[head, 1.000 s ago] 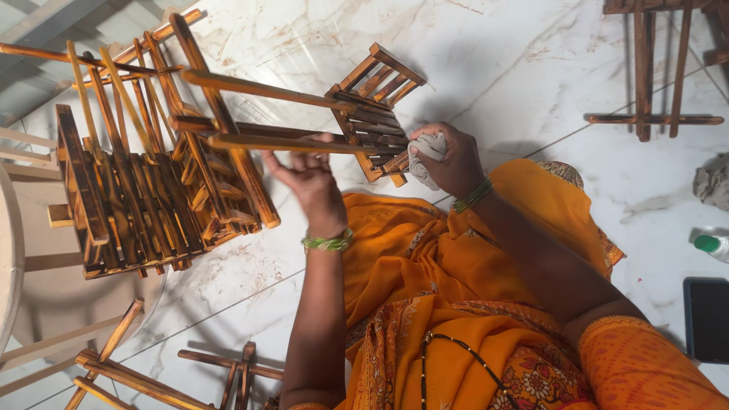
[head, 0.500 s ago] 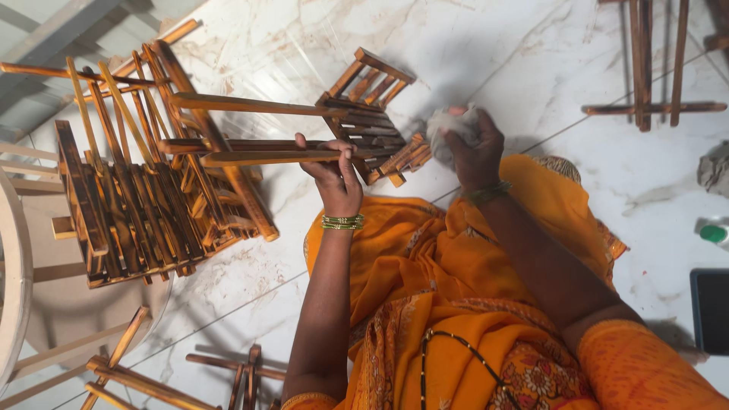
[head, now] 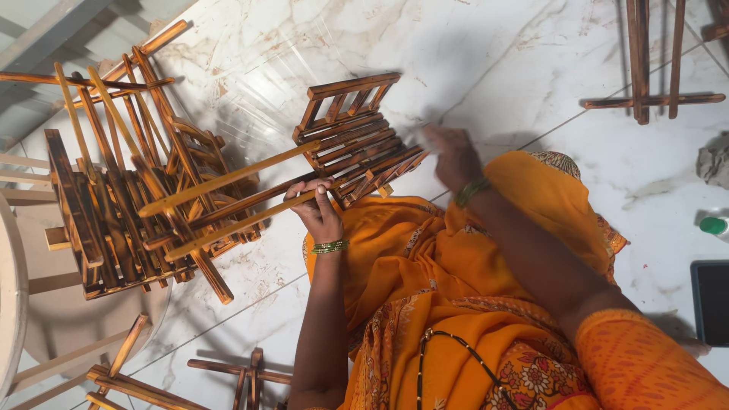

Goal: The person sits on the floor among many small wooden chair frames and wipes one chair with a cloth, turning and repositioning it to clean different parts. They then pick up another chair frame and continue wiping its slats and legs with the cloth.

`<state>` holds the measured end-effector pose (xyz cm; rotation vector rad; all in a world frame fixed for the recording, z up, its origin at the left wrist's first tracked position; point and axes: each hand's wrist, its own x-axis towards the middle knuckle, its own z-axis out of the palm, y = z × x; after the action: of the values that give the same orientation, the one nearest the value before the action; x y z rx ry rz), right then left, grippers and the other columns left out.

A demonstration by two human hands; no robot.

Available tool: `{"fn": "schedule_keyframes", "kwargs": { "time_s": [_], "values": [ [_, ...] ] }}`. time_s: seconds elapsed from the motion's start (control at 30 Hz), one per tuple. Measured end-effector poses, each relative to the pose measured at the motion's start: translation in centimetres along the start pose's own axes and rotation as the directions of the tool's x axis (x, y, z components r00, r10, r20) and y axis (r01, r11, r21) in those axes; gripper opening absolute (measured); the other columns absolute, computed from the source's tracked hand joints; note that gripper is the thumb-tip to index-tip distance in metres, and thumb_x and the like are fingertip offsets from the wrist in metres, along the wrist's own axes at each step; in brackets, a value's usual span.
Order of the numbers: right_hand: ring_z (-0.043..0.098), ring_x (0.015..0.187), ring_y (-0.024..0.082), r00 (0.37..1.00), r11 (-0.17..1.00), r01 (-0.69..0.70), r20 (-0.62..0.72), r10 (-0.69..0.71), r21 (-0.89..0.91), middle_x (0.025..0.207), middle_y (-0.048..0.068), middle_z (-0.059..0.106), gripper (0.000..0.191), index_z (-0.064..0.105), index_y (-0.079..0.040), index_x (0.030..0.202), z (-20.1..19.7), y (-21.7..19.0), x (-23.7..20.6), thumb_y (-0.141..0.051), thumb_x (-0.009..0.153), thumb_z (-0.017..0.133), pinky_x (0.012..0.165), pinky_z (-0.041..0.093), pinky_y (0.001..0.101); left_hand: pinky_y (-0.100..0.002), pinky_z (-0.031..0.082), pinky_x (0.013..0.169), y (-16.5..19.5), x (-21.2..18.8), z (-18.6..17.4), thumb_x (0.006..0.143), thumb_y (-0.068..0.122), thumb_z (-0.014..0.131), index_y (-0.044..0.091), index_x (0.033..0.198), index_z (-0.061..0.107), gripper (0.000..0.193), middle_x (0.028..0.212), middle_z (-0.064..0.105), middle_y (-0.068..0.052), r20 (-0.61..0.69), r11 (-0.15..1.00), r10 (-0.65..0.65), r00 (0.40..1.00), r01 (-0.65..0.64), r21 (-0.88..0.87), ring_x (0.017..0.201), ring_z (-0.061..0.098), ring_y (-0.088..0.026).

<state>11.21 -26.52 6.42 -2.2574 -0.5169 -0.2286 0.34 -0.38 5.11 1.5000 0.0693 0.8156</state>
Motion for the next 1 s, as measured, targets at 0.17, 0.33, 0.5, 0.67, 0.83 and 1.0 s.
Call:
{"fn": "schedule_keyframes", "kwargs": {
  "time_s": [0.17, 0.33, 0.5, 0.67, 0.83, 1.0],
  "values": [
    [0.062, 0.112, 0.033, 0.995, 0.995, 0.097, -0.033, -0.097, 0.013, 0.122, 0.014, 0.072, 0.048, 0.07, -0.005, 0.126, -0.7, -2.3, 0.6, 0.013, 0.085, 0.052, 0.104, 0.05, 0.0469, -0.042, 0.054, 0.107, -0.9, -1.8, -1.0, 0.11, 0.004, 0.049, 0.01, 0.131, 0.031, 0.028, 0.107, 0.068, -0.011, -0.025, 0.999, -0.012, 1.0, 0.013, 0.042, 0.107, 0.068, -0.021],
    [0.065, 0.112, 0.033, 0.923, 0.908, 0.377, 0.013, -0.385, 0.185, 0.132, 0.014, 0.068, 0.046, 0.065, -0.003, 0.129, 0.1, -9.4, -2.7, 0.007, 0.087, 0.05, 0.099, 0.053, 0.0422, -0.041, 0.05, 0.108, -1.5, -3.8, -2.1, 0.109, 0.007, 0.054, 0.01, 0.13, 0.032, 0.03, 0.107, 0.069, -0.012, -0.2, 0.99, -0.138, 0.97, 0.14, -0.005, 0.108, 0.065, -0.02],
    [0.064, 0.115, 0.029, 0.972, 0.97, 0.23, 0.023, -0.233, 0.082, 0.134, 0.01, 0.066, 0.041, 0.068, -0.007, 0.13, 0.8, -5.2, -1.7, 0.008, 0.096, 0.051, 0.097, 0.055, 0.0387, -0.041, 0.047, 0.11, -2.2, -4.3, -2.8, 0.107, 0.008, 0.059, 0.01, 0.128, 0.035, 0.031, 0.108, 0.069, -0.013, -0.235, 0.968, -0.219, 0.947, 0.18, -0.177, 0.109, 0.064, -0.019],
    [0.061, 0.108, 0.033, 0.999, 0.989, 0.033, -0.011, -0.034, -0.143, 0.129, 0.012, 0.07, 0.052, 0.068, -0.007, 0.128, 0.4, 1.4, 0.7, 0.009, 0.082, 0.052, 0.093, 0.055, 0.0417, -0.042, 0.049, 0.11, -2.9, -4.2, -2.9, 0.107, 0.008, 0.06, 0.011, 0.126, 0.037, 0.029, 0.106, 0.069, -0.012, -0.22, 0.977, -0.171, 0.96, 0.136, -0.167, 0.107, 0.065, -0.019],
    [0.063, 0.109, 0.027, 0.991, 0.99, 0.128, 0.025, -0.13, 0.054, 0.127, 0.006, 0.07, 0.052, 0.068, -0.012, 0.131, 1.3, -3.8, -0.7, 0.014, 0.089, 0.051, 0.097, 0.056, 0.0395, -0.041, 0.048, 0.11, -3.5, -4.2, -3.0, 0.107, 0.006, 0.057, 0.01, 0.126, 0.037, 0.028, 0.109, 0.067, -0.012, -0.237, 0.973, -0.209, 0.949, 0.176, -0.152, 0.108, 0.063, -0.018],
    [0.063, 0.109, 0.028, 0.895, 0.88, 0.436, 0.007, -0.446, 0.189, 0.138, 0.01, 0.064, 0.052, 0.066, -0.005, 0.131, 2.1, -10.2, -2.8, 0.013, 0.084, 0.054, 0.093, 0.057, 0.0372, -0.039, 0.048, 0.107, -3.8, -4.2, -3.2, 0.107, 0.003, 0.056, 0.011, 0.127, 0.037, 0.028, 0.108, 0.068, -0.013, -0.231, 0.979, -0.18, 0.956, 0.152, -0.135, 0.107, 0.063, -0.018]
  ]
}}
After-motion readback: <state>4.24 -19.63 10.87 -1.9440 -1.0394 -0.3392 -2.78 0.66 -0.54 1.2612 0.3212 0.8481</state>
